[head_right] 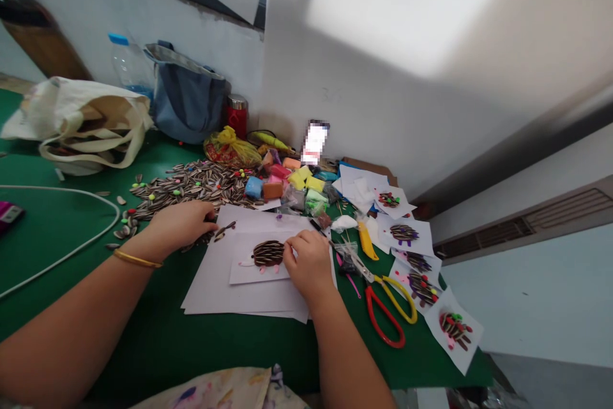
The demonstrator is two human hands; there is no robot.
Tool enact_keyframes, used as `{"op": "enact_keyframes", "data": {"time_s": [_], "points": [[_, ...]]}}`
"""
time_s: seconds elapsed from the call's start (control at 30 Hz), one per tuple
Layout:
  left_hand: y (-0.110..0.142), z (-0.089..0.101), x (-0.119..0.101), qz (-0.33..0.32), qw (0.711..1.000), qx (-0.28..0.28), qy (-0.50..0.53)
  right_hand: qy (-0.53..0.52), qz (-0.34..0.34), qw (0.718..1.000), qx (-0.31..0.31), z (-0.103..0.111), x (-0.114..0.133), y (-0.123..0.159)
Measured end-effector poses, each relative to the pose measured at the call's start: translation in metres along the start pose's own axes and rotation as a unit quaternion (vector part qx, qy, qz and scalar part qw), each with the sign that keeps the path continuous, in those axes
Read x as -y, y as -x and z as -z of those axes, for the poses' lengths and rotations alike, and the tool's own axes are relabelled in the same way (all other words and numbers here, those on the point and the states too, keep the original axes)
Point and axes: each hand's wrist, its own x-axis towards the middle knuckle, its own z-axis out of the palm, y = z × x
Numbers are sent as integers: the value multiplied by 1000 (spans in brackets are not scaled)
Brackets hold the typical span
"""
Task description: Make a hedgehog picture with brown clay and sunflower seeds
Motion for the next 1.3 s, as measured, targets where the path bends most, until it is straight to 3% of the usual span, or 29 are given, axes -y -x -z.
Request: {"op": "enact_keyframes", "data": {"time_s": [0.2,0.33,0.43,0.5,0.57,0.6,0.67,0.77,0.9,1.03,1.3], "points": [[-2,-6,1,22,1000,-16,0,-4,0,1000,0,1,1,0],[-2,-4,1,22,989,-132,56,-4,0,1000,-9,1,1,0],[0,-1,-9,2,960,-190,207,-8,5,1000,-20,1,3,-1],[5,-2,-22,-15,911,-154,383,-19,15,999,-32,2,6,-1],[13,-6,-40,-20,816,-39,576,-37,31,998,-40,2,11,-1],[18,-9,-48,-28,766,27,642,-48,39,997,-43,3,15,-1],[27,-16,-64,-25,690,98,717,-67,57,995,-51,2,23,0],[37,-27,-80,-13,641,146,754,-92,86,990,-58,2,33,2],[42,-35,-89,-43,653,168,737,-110,89,989,-34,1,40,3],[42,-36,-91,-68,676,136,721,-120,46,991,-20,-1,37,4],[34,-40,-84,-82,688,108,713,-172,-15,985,-9,4,16,1]]}}
